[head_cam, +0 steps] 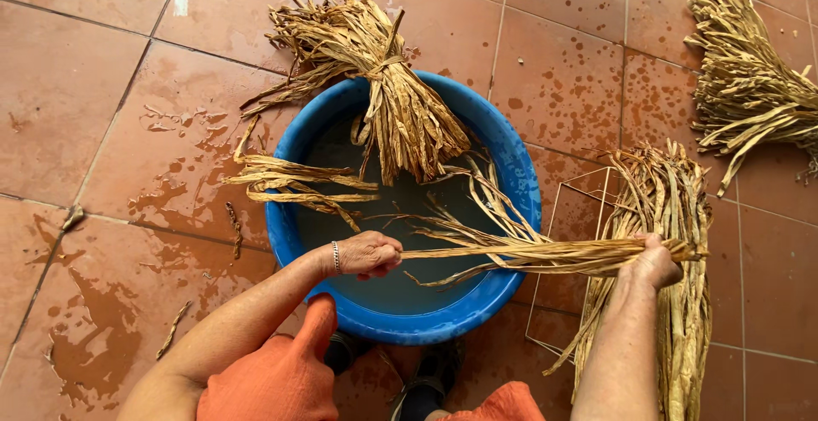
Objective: The person sits on a tiled floor and repeatedly dips bundles of dried leaves into a blue basin of water, then wrings them out and places them on a wire rack. The person handles the leaves by hand, soaking and wringing them in a repetitive cycle.
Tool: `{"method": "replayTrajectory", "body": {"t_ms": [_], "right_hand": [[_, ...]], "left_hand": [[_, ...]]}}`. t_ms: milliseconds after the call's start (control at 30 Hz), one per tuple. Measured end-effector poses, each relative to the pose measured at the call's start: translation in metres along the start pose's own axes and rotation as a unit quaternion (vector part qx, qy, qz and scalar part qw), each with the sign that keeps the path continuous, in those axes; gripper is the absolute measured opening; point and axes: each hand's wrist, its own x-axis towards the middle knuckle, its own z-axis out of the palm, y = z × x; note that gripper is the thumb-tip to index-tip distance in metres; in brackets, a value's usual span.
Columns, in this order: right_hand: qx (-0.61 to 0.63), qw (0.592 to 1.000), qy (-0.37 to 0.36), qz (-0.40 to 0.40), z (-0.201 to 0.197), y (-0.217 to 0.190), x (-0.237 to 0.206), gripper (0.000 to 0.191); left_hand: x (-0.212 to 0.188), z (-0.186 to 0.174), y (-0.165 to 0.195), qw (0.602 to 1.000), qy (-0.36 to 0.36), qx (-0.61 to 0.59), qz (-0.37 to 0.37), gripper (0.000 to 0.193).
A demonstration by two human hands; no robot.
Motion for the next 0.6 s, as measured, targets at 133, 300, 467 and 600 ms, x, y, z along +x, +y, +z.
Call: {"method": "replayTrajectory", "body": {"t_ms": [133,300,467,600], "right_hand": [[-0.01,0.999,0.025,0.017,-0.018,-0.001,0.021,0.03],[-0.02,1.0,0.02,-0.001,-0.029,0.005,0.031,0.031],[-0.037,0.999,0.008,0.002,-0.029,-0.005,0.021,0.026],[-0.07,0.99,-0.115,-0.051,-0.015,-0.003,-0.008,0.013]], "left_hand": [[-0.019,-0.013,-0.017,0.999,0.008,-0.029,-0.025,0.026],[-0.02,-0.031,-0.044,0.998,0.011,-0.01,-0.056,0.027],[-0.004,-0.046,-0.091,0.988,0.093,0.123,-0.026,0.031],[0.024,-0.024,-0.119,0.885,0.178,0.424,-0.077,0.022]]}}
